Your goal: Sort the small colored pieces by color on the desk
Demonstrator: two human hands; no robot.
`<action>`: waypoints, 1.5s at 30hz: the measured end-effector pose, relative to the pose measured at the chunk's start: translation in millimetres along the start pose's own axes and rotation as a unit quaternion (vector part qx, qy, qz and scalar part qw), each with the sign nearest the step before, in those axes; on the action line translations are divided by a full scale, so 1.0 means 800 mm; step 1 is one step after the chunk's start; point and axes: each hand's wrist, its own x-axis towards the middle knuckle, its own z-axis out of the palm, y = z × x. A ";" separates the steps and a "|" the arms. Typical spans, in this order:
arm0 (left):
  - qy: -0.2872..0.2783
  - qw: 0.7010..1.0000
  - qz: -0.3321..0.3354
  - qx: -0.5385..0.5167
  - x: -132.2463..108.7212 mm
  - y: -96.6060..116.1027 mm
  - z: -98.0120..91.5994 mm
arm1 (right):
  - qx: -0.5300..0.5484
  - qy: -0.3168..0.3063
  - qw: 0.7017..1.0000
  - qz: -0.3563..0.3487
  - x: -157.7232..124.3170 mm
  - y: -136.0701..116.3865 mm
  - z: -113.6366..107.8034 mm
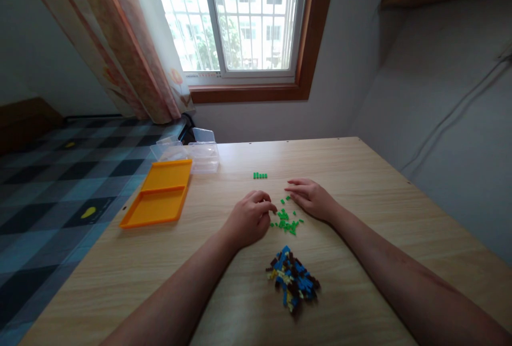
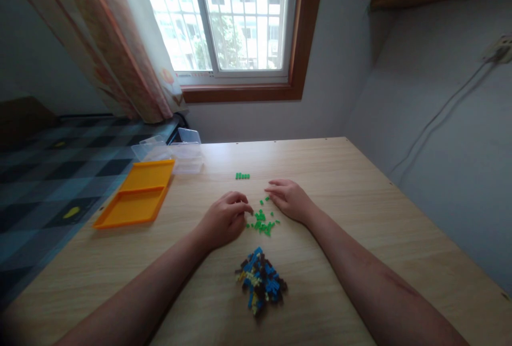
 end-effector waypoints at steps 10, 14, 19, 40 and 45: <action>-0.048 0.998 0.027 -0.019 -0.002 0.006 -0.003 | 0.064 -0.001 0.997 -0.045 -0.003 -0.028 -0.009; -0.072 0.997 0.027 -0.013 -0.001 0.009 -0.004 | 0.066 -0.002 0.996 -0.052 -0.003 -0.031 -0.005; -0.068 0.997 0.023 -0.025 0.000 0.006 -0.006 | 0.054 0.045 0.997 -0.034 -0.003 -0.024 -0.004; -0.068 0.995 0.006 -0.067 0.000 0.001 -0.005 | 0.068 0.088 0.994 0.009 -0.001 -0.023 -0.005; -0.044 0.998 -0.014 -0.052 -0.001 0.000 0.000 | 0.069 0.096 0.993 0.012 -0.001 -0.022 -0.004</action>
